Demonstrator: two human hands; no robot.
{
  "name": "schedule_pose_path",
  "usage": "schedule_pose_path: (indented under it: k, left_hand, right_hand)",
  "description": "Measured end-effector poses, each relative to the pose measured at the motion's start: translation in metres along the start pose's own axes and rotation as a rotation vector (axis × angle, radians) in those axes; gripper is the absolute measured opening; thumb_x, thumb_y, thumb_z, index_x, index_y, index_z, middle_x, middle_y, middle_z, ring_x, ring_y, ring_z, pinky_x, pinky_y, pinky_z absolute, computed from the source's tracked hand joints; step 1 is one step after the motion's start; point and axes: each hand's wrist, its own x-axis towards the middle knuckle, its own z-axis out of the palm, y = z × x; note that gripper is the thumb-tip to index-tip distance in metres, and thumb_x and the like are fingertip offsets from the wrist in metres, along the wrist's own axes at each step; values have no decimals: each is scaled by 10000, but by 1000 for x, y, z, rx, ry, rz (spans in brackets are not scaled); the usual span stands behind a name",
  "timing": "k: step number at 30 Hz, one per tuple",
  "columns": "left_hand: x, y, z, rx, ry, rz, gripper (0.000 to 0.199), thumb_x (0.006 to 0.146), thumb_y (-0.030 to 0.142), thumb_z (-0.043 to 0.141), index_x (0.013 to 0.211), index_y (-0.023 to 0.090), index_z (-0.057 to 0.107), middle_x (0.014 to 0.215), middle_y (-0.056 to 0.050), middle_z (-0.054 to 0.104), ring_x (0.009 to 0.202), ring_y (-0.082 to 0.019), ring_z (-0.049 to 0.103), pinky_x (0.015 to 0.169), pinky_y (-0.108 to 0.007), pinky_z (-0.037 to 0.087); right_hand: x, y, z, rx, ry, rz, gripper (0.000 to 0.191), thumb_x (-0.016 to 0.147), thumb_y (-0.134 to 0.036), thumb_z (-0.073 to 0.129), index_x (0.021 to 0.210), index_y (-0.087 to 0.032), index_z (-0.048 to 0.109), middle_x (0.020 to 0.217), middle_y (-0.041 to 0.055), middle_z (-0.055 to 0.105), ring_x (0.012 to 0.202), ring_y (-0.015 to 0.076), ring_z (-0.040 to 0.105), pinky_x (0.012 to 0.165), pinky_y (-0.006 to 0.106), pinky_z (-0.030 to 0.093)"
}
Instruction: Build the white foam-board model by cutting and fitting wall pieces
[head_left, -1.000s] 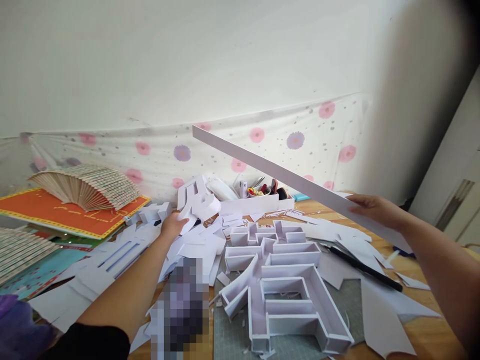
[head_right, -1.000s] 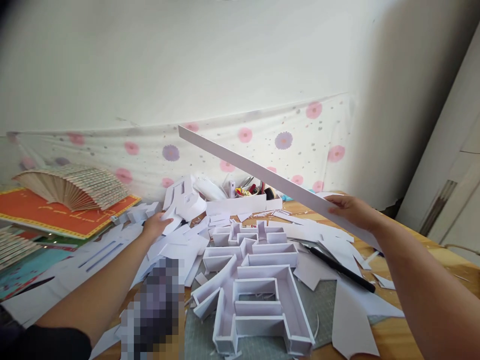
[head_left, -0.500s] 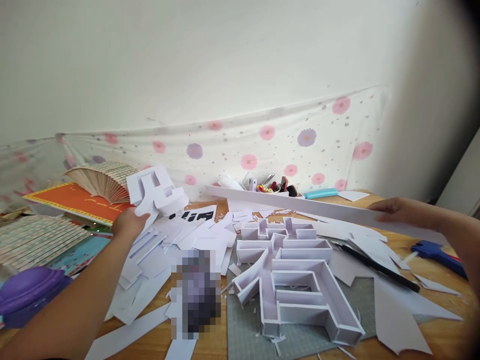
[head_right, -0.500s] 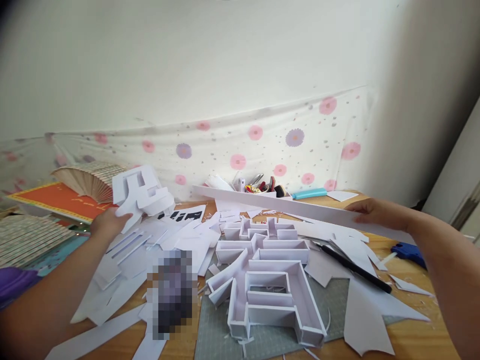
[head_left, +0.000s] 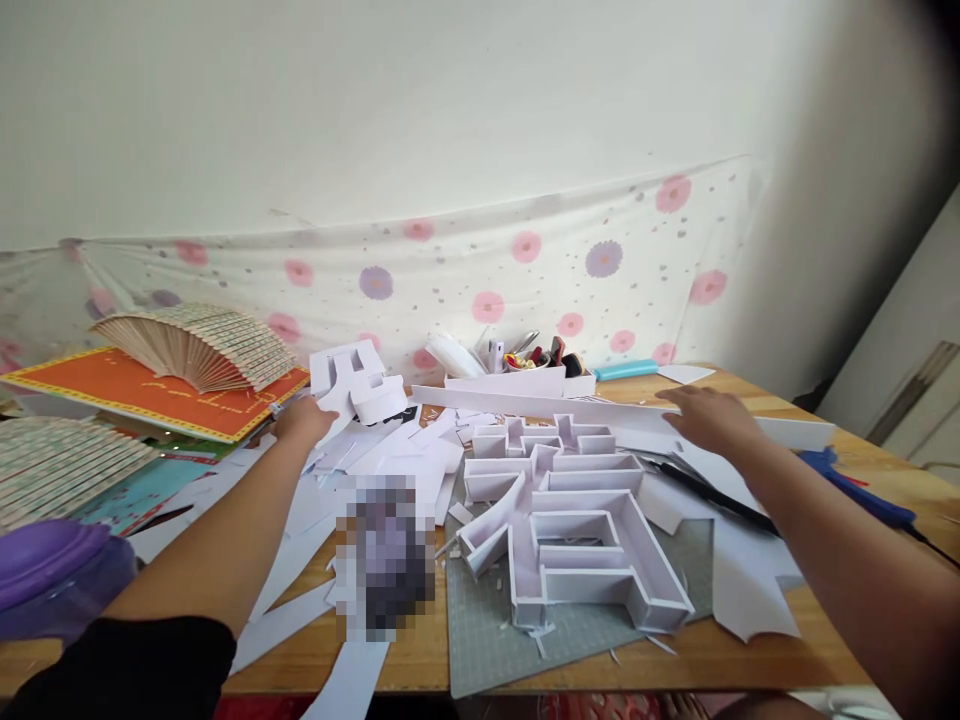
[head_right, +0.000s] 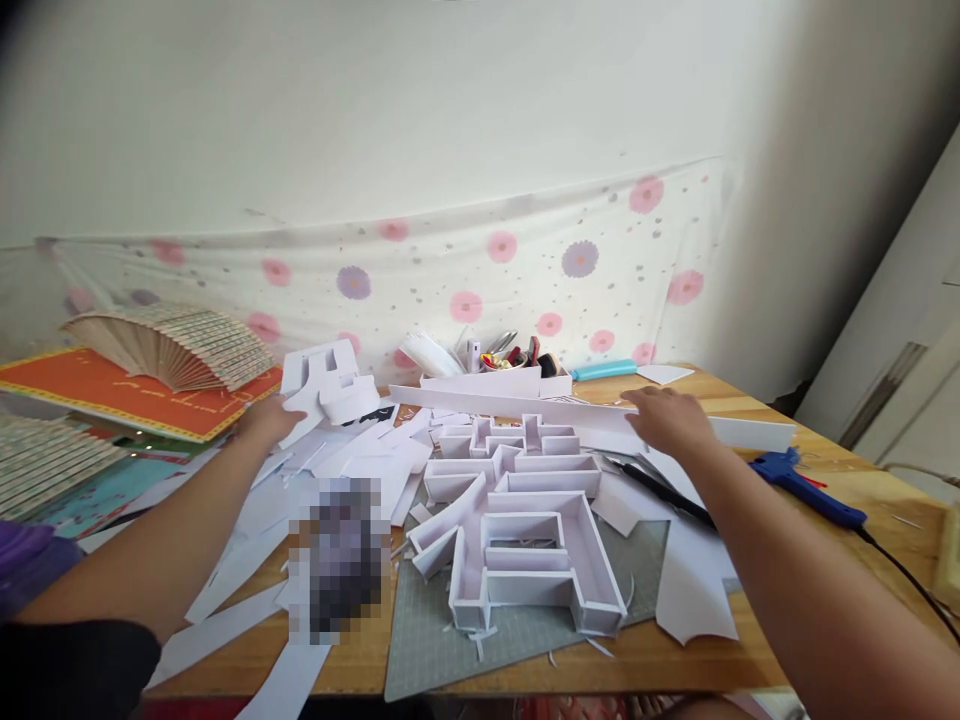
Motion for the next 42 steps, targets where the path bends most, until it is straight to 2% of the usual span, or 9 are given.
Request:
schedule_pose_path:
  k: [4,7,12,16,21,25,29,36,42]
  left_hand:
    - [4,13,11,154,-83,-59,394,860,410,587,1154,148,579,1218,-112,579,1130,-269,540,969,-533,411]
    - [1,18,14,195,-123,-42,381,872,403,575,1159,153,579,1223,-104,574,1118,-257,544,961,-508,425]
    - [-12,19,13,165,-76,9,447,841,399,591,1194,125,565,1295,-156,521,1215,-337,445,983,-576,335]
    - [-31,24,9,79,45,66,579,791,428,603,1309,197,491,1445,-153,377,1286,-414,341,990,-608,282]
    - [-69,28,7,-40,113,165,368,796,440,561,1123,279,610,1357,-67,501,1238,-350,446,998,-547,343]
    - [-107,17,11,-132,103,262,266,806,384,539,1027,278,642,1252,-9,589,1191,-252,515,1015,-397,388]
    - [-134,-10,10,-172,95,328,232,793,340,536,986,270,643,1191,5,625,1151,-215,549,1018,-300,398]
    - [-135,-81,4,78,-32,140,506,763,418,537,1194,154,572,1242,-153,591,1148,-325,556,960,-401,432]
    - [-141,-94,24,77,-140,107,633,621,462,659,1183,179,599,1314,-167,571,1240,-365,481,1015,-453,366]
  right_hand:
    - [-36,-53,-11,241,13,-272,387,878,-357,461,1194,-205,624,1247,127,616,1134,298,556,963,445,424]
    - [-70,-96,-28,387,-142,-508,374,875,-388,491,1183,-225,628,1231,105,615,1100,261,576,953,409,443]
    - [-104,-138,-41,401,-306,-751,753,769,-571,619,1418,-235,435,1410,145,465,1237,335,467,1009,483,381]
    - [-115,-153,-35,288,-270,-759,806,688,-617,685,1373,-238,492,1406,165,459,1234,387,444,1006,548,350]
    - [-127,-169,-34,116,-151,-633,394,692,-426,736,976,-158,683,1081,152,628,1016,345,558,884,497,443]
    - [-133,-177,-32,23,-185,-663,247,735,-354,694,883,-157,686,956,136,661,918,332,600,797,468,475]
    - [-136,-178,-26,15,-209,-676,214,741,-297,676,915,-172,666,936,122,696,894,318,636,797,443,463]
    - [-125,-154,-39,152,-165,-602,187,810,-346,581,923,-207,632,930,88,716,892,298,642,850,437,422]
    - [-117,-121,-53,278,-129,-503,213,802,-387,564,935,-241,644,916,84,708,846,301,629,730,401,451]
